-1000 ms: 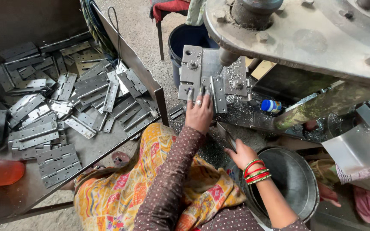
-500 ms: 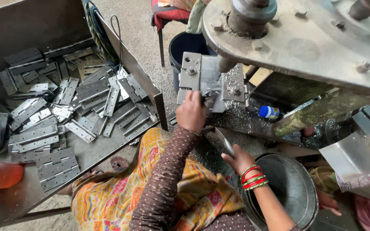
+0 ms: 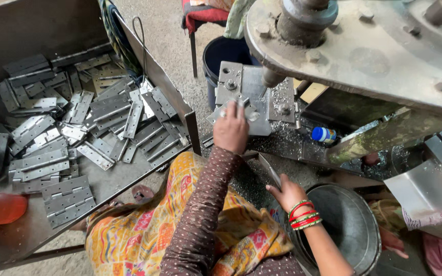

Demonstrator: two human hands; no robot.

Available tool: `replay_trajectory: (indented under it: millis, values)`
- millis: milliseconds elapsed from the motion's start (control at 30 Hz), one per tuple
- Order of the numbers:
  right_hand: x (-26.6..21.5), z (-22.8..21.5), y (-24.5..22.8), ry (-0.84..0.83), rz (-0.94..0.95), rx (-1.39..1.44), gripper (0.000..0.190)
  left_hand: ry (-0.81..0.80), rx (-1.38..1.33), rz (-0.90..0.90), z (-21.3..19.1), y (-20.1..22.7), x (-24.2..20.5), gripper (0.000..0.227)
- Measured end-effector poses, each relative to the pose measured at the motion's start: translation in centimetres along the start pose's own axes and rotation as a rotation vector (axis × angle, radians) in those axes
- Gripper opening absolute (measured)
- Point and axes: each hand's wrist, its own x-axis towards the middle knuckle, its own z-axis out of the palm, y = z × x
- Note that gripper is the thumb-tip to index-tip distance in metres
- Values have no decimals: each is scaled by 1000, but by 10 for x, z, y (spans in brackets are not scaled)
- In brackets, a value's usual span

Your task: The person sits on the floor and repeatedly places metal hinge blanks into a manual punching machine, operates the lever to punch holes, and returns the finished pieces to a metal tray. The person handles the blanks one at a time and uses a small tool to assist with positioning.

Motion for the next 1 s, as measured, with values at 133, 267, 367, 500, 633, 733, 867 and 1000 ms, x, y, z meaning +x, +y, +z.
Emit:
replay_trajectory:
  millis: [133, 267, 367, 500, 633, 733, 867, 1000]
  values:
    - [-1, -2, -2, -68, 59, -31, 61, 18, 264, -83, -24, -11, -16, 63]
    - [8, -8, -7, -76, 26, -60, 65, 13, 242, 88, -32, 16, -37, 60]
    - [7, -3, -5, -90, 65, -14, 61, -39, 142, 85, -10, 33, -41, 46]
    - [9, 9, 11, -47, 49, 83, 56, -97, 113, 0, 17, 36, -19, 40]
    - [12, 60, 34, -10, 110, 208, 47, -80, 106, 3, 16, 33, -18, 35]
    - [19, 126, 43, 143, 69, 210, 41, -88, 79, 12, 8, 35, -23, 35]
    - [36, 176, 46, 281, 56, 179, 39, -25, 109, 31, -4, 30, -24, 31]
    - [28, 141, 51, 121, 86, 222, 40, -45, 141, 68, -4, 30, -26, 26]
